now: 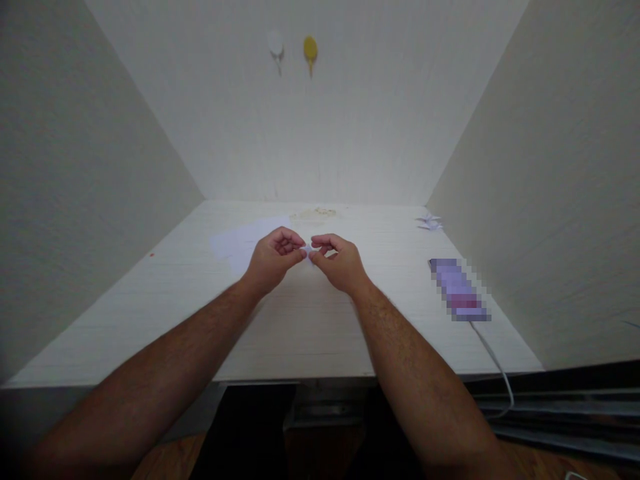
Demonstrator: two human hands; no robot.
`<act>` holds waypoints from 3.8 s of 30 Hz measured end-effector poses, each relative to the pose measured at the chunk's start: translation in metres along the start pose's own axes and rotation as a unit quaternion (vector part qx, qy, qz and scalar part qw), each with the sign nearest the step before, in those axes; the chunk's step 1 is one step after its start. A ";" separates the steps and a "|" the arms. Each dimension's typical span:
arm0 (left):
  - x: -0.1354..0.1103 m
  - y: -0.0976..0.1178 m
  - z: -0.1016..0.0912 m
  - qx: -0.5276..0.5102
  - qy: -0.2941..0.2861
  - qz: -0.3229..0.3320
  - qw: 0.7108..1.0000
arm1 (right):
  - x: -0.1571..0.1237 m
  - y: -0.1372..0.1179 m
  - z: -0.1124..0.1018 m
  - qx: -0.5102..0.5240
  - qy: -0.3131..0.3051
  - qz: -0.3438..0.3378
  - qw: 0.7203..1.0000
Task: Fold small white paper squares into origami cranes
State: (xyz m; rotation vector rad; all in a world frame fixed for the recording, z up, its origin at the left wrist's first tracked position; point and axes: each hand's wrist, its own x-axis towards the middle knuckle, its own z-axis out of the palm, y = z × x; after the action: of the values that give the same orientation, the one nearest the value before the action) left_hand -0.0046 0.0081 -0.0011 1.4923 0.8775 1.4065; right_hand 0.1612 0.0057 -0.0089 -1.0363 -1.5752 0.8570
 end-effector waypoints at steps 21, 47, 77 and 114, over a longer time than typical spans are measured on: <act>0.001 -0.006 -0.002 -0.036 -0.009 -0.053 0.998 | -0.006 -0.013 0.002 0.040 -0.009 -0.018 0.999; 0.001 -0.007 -0.007 -0.009 -0.054 -0.090 0.994 | -0.003 0.000 0.005 0.041 0.027 -0.022 0.999; -0.006 -0.009 0.003 0.047 0.024 -0.026 0.998 | -0.004 -0.009 0.007 0.028 0.058 -0.057 0.996; -0.005 0.001 0.013 -0.001 0.127 -0.028 0.992 | -0.010 -0.019 0.005 -0.103 0.072 -0.292 0.948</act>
State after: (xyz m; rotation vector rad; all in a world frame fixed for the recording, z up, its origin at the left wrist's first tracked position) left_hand 0.0074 0.0020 -0.0018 1.2938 1.0647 1.5762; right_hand 0.1535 -0.0107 0.0032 -0.6878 -1.7363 0.2105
